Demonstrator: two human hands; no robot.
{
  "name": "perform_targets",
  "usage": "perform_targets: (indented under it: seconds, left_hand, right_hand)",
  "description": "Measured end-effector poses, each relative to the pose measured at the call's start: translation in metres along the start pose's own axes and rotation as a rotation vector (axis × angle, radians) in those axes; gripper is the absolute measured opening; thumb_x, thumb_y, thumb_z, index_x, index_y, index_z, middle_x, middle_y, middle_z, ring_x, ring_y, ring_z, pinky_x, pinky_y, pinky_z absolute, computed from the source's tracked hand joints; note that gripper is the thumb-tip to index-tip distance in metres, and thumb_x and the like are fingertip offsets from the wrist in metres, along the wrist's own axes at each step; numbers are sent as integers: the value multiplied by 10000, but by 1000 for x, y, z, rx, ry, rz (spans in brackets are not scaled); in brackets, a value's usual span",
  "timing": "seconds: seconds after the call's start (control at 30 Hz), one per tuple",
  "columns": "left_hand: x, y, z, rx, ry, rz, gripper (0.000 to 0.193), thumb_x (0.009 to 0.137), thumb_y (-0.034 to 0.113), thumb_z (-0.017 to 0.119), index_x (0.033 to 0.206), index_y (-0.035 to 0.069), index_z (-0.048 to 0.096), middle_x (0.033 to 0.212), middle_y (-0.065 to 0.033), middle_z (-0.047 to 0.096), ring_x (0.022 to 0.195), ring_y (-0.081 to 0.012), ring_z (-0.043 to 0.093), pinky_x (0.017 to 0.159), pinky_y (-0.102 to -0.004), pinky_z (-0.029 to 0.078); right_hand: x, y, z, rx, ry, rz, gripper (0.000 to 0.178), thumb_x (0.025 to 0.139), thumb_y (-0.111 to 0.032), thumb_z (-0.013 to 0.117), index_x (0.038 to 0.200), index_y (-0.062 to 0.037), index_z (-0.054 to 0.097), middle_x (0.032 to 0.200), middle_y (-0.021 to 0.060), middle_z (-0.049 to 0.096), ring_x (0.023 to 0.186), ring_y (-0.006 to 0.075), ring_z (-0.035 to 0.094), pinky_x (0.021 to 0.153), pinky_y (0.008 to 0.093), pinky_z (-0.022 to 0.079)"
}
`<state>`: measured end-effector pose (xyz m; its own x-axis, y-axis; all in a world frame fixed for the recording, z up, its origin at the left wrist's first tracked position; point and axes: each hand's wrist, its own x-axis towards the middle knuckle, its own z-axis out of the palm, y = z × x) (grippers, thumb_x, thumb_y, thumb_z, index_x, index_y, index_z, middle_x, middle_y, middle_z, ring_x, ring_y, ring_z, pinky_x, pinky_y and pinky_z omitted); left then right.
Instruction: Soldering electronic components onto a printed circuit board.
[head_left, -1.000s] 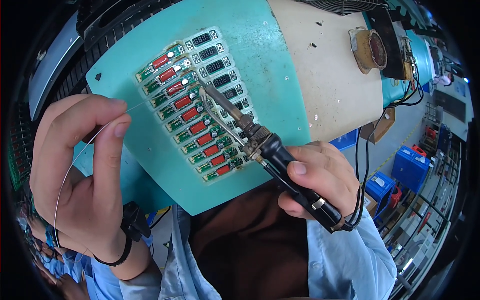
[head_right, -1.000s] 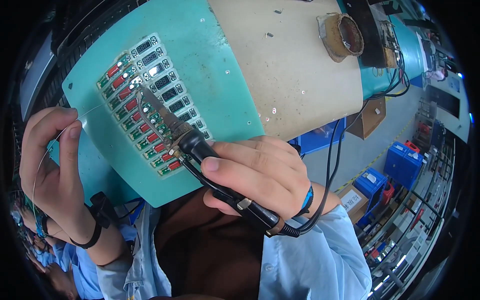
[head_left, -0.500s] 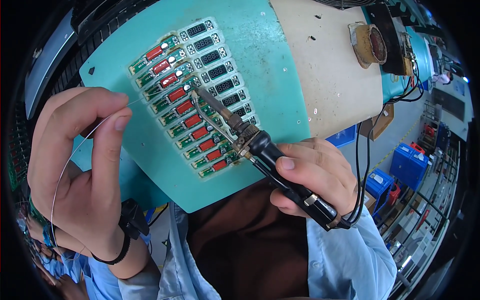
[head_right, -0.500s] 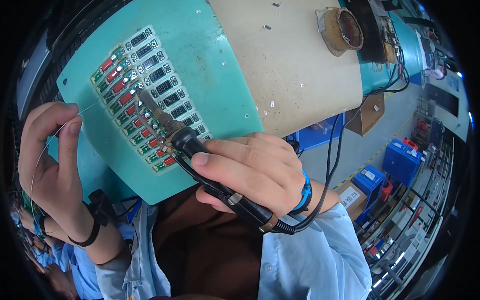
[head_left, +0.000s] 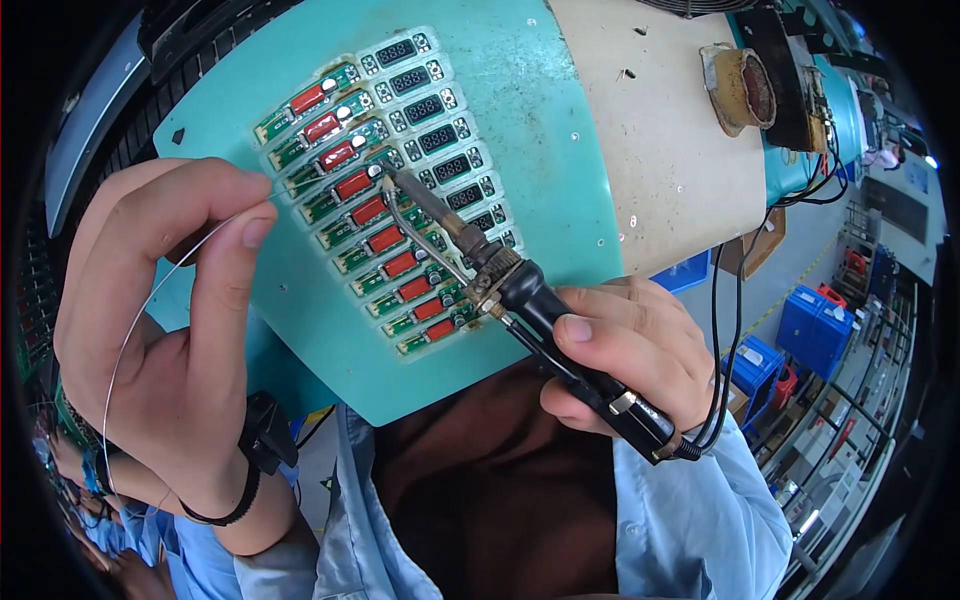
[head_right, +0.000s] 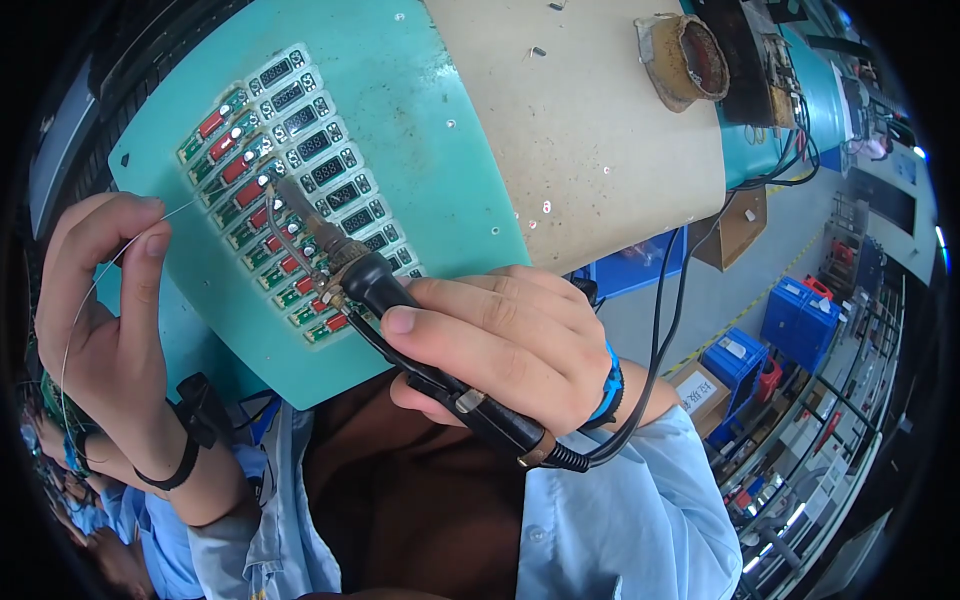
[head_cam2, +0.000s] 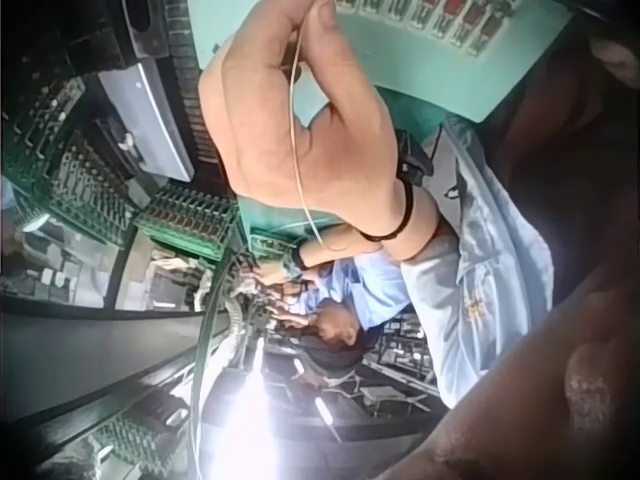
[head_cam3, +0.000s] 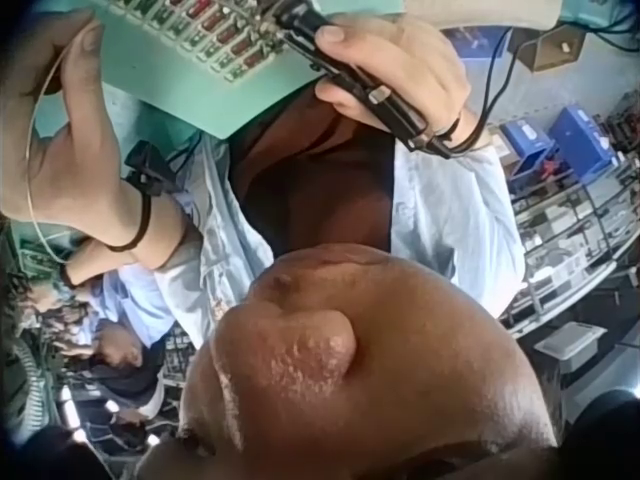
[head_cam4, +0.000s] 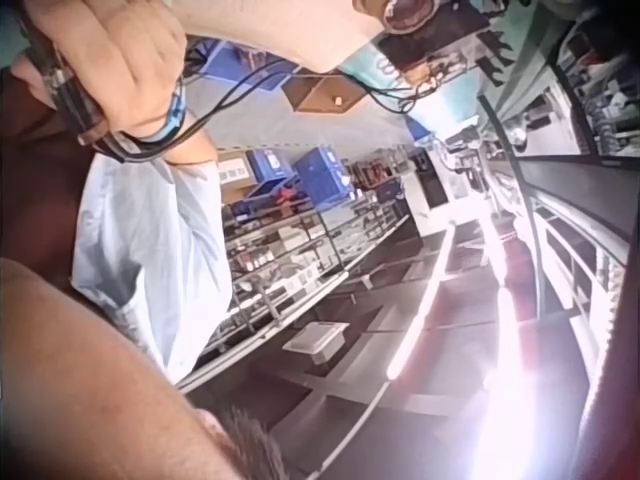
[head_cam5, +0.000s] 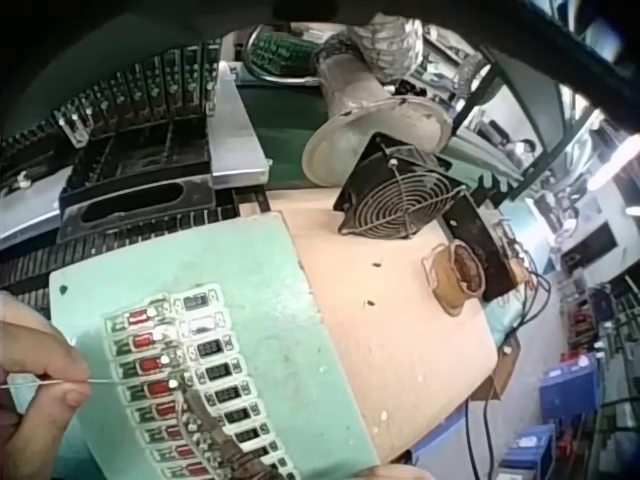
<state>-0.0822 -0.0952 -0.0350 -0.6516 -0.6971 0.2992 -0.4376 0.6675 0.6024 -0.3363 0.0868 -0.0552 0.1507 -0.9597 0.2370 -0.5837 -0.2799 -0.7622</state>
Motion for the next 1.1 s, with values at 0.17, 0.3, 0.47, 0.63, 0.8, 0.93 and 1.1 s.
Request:
perform_targets:
  seconds: [0.17,0.3,0.47,0.63,0.8,0.93,1.1]
  left_hand:
    - [-2,2,-6,26,15,-13,122,933,-59,725,1050,-29,710,1048,-134,711,947,-197,677,824,-281,530]
    - [-4,3,-9,42,13,-28,120,935,-57,724,1050,-27,711,1053,-134,712,959,-200,679,836,-284,533]
    - [-9,5,-12,37,29,-26,117,938,-53,722,1051,-25,712,1059,-137,711,971,-205,680,847,-288,534]
    - [-11,9,-10,42,16,-16,122,934,-59,722,1051,-24,711,1055,-135,710,965,-204,678,840,-289,533]
    - [-10,13,-3,16,17,-24,121,923,-68,726,1036,-30,708,1032,-128,707,937,-199,672,821,-284,528]
    - [-11,15,-3,25,13,-32,116,918,-71,730,1024,-33,706,1017,-123,706,922,-195,668,808,-279,524]
    - [-12,15,-3,31,7,-20,110,918,-68,732,1018,-32,705,1012,-123,706,916,-191,667,799,-277,522]
  right_hand:
    - [3,-1,0,-8,3,-17,528,918,-297,831,1313,-23,614,1137,236,720,958,388,736,829,467,572]
    - [7,-1,1,-8,64,-46,504,870,-225,863,1285,-21,661,1108,192,732,893,319,742,752,387,572]
    - [0,-3,1,-16,175,-82,486,850,-195,879,1264,-27,686,1098,166,735,886,290,742,732,358,571]
    - [-5,-3,1,-2,175,-72,468,856,-200,876,1251,-30,691,1084,162,736,875,291,743,726,358,571]
    - [-7,-3,0,4,137,-87,470,853,-198,878,1250,-29,693,1074,161,736,854,289,740,724,357,573]
    - [-5,-3,0,-14,108,-91,473,852,-191,877,1253,-23,692,1062,160,734,843,287,736,717,357,574]
    - [-4,-3,1,-23,96,-98,474,851,-183,876,1253,-12,691,1049,160,732,833,285,733,707,358,574]
